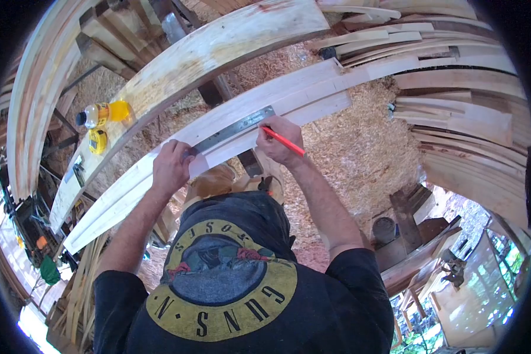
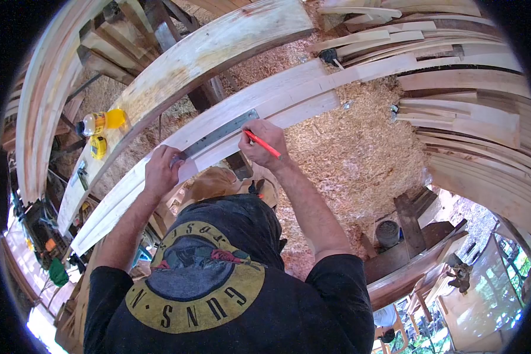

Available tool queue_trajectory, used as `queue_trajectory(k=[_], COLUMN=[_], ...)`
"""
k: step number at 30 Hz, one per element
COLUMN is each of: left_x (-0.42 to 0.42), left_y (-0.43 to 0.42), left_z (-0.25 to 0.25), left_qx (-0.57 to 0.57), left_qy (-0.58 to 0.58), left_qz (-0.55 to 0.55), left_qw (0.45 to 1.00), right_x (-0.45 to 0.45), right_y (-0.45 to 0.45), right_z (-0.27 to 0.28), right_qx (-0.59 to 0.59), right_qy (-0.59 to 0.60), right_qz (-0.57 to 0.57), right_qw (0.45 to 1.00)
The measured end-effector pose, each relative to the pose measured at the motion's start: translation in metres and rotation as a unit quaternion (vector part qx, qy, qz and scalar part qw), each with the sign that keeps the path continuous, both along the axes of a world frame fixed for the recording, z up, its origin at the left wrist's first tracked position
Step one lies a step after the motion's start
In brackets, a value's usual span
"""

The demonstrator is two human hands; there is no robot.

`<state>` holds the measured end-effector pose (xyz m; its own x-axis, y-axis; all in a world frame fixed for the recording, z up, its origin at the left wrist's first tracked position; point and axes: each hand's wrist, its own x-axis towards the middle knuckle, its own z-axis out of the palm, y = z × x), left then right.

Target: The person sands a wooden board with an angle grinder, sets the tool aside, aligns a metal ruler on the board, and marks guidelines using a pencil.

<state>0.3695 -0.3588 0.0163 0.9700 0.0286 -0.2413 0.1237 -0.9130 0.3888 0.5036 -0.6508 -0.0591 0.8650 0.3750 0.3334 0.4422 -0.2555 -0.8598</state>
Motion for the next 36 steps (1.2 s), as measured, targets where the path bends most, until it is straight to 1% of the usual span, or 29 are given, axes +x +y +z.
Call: queue_trajectory(k=[13, 17, 20, 23, 26, 32, 36], left_x=[-0.0015, -0.0017, -0.0016, -0.0015, -0.0015, -0.0001, -0.0003], left_y=[0.0011, 0.0005, 0.0002, -0.0011, -0.0013, -0.0007, -0.0018], left_z=[-0.0013, -0.0031, -0.0019, -0.0021, -0.001, -0.0005, 0.0008], left_qx=[0.009, 0.014, 0.014, 0.012, 0.006, 0.006, 0.004], left_qy=[-0.005, 0.001, 0.005, 0.0, -0.004, 0.0, 0.006], left_qz=[-0.006, -0.003, 0.007, 0.009, 0.007, 0.006, 0.014], left_qw=[1.0, 1.0, 1.0, 1.0, 1.0, 1.0, 1.0], right_x=[-0.0016, -0.0019, -0.0022, -0.0013, -0.0026, -0.0024, -0.0025], right_y=[0.002, 0.0007, 0.0011, 0.0025, 0.0027, 0.0036, 0.0027], right_z=[-0.0033, -0.0013, -0.0021, 0.0001, 0.0011, 0.0007, -0.0034], right_qx=[-0.007, -0.03, -0.027, -0.022, -0.017, -0.029, -0.029], right_qy=[0.004, 0.005, 0.025, 0.002, 0.026, 0.002, 0.024], right_qz=[-0.002, 0.001, -0.004, -0.006, -0.011, -0.017, -0.009], right_qw=[1.0, 1.0, 0.999, 1.0, 0.999, 0.999, 0.999])
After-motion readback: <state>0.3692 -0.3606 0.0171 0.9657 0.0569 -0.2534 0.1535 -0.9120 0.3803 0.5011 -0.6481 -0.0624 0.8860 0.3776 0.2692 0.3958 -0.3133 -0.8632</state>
